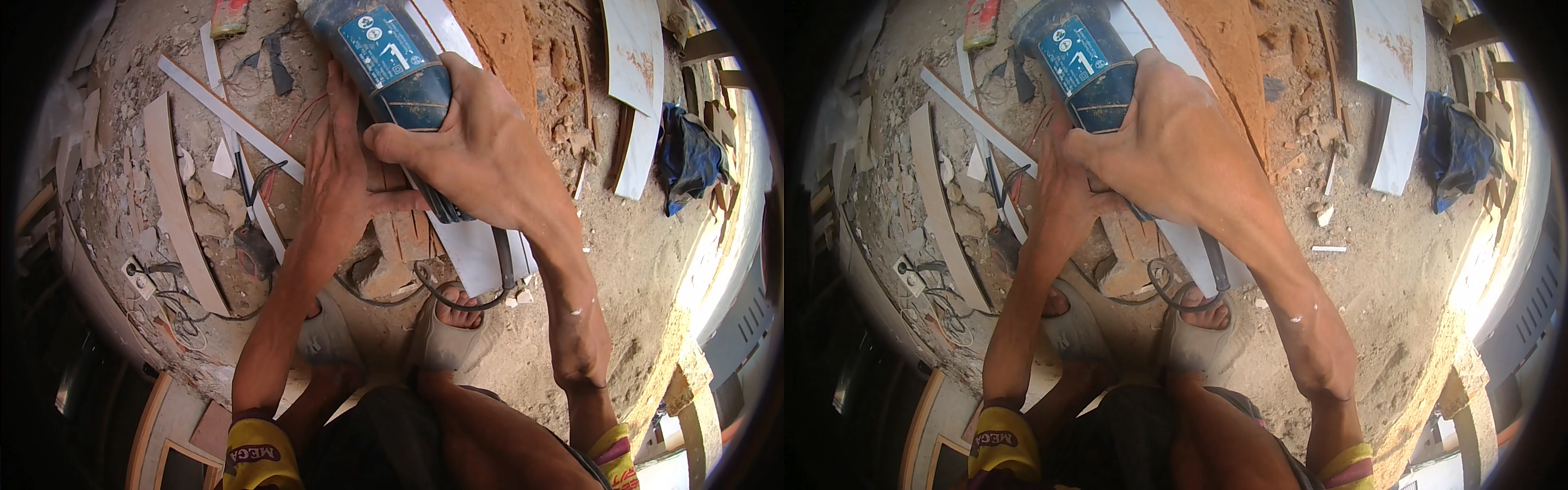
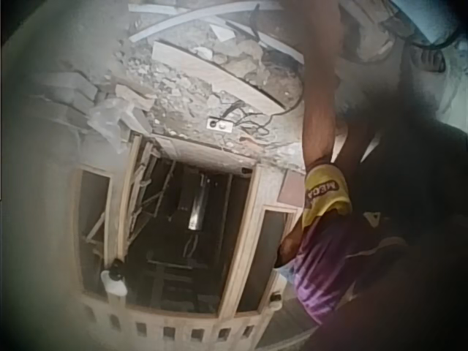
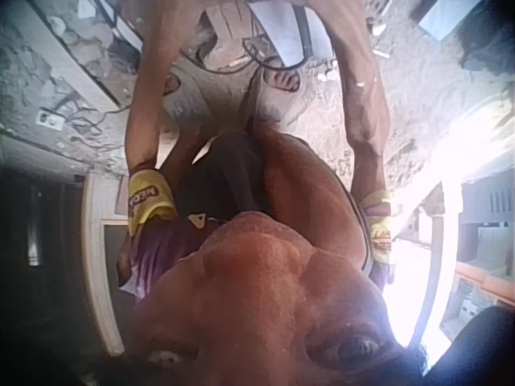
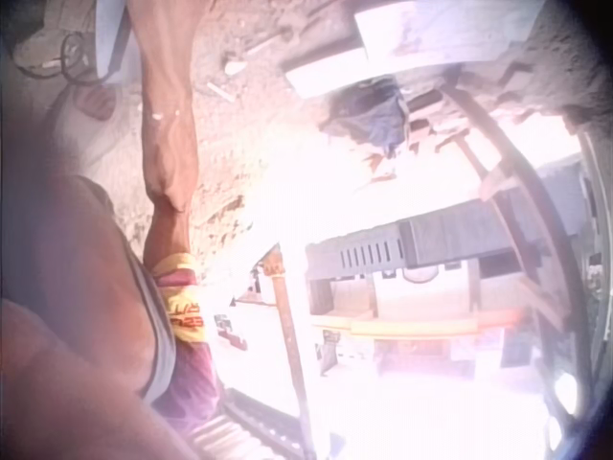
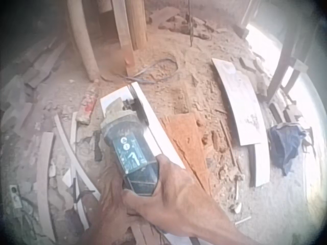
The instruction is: The person holds a white tile strip by hand and uses an angle grinder to cut through it while working on a debris-strewn floor.
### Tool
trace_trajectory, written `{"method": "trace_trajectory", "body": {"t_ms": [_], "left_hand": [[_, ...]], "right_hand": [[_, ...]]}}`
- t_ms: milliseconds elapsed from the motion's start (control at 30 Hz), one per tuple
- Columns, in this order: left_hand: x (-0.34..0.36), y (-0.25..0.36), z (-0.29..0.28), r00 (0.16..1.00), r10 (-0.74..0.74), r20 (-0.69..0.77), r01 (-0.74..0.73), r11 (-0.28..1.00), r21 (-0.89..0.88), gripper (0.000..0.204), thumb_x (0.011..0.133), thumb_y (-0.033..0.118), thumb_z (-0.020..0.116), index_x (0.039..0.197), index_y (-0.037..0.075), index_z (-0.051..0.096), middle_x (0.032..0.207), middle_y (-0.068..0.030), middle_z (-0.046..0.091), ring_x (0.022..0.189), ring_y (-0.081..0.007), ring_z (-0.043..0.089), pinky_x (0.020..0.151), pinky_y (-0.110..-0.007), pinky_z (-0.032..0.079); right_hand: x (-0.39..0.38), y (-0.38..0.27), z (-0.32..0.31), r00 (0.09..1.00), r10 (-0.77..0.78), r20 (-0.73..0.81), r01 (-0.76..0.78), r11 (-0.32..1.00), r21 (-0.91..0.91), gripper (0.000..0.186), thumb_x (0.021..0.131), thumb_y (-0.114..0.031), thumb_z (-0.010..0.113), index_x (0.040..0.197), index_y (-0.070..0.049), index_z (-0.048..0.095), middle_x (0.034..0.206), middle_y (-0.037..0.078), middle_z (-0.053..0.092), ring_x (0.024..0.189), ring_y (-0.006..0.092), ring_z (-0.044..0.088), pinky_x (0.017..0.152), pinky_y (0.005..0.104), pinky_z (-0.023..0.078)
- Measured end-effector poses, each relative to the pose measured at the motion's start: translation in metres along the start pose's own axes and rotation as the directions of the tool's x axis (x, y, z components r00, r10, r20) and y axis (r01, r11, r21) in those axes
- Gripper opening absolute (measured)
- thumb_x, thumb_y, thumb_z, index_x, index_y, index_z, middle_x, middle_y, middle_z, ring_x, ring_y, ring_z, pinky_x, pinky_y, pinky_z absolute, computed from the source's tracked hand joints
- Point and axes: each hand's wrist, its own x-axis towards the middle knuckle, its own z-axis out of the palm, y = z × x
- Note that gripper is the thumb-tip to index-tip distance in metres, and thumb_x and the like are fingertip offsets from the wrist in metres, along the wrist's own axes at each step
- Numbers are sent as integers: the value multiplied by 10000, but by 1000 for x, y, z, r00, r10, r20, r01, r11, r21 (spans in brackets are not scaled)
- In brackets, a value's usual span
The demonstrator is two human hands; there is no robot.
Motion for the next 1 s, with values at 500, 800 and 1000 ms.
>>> {"method": "trace_trajectory", "body": {"t_ms": [500,800,1000], "left_hand": [[3,0,-2,1000,15,15,-15,999,37,1705,541,488,1061,1827,33,37,1857,-273,205,1594,-494,427,1308,-584,378],[3,-5,0,1000,21,10,-21,999,30,1750,532,562,1059,1826,30,7,1865,-312,192,1597,-518,423,1304,-599,384],[4,-5,0,1000,12,3,-12,1000,-24,1732,552,571,1056,1825,36,10,1860,-317,202,1610,-528,406,1305,-605,383]], "right_hand": [[-5,5,1,1000,25,16,-26,999,37,609,857,-364,896,1217,95,721,925,179,785,840,243,773,785,412,618],[-11,4,-1,1000,28,8,-28,999,31,616,846,-374,893,1219,87,723,951,208,790,869,283,780,826,439,619],[-13,9,2,1000,7,-3,-7,1000,21,622,848,-374,893,1223,92,720,963,209,790,879,286,780,845,436,617]]}}
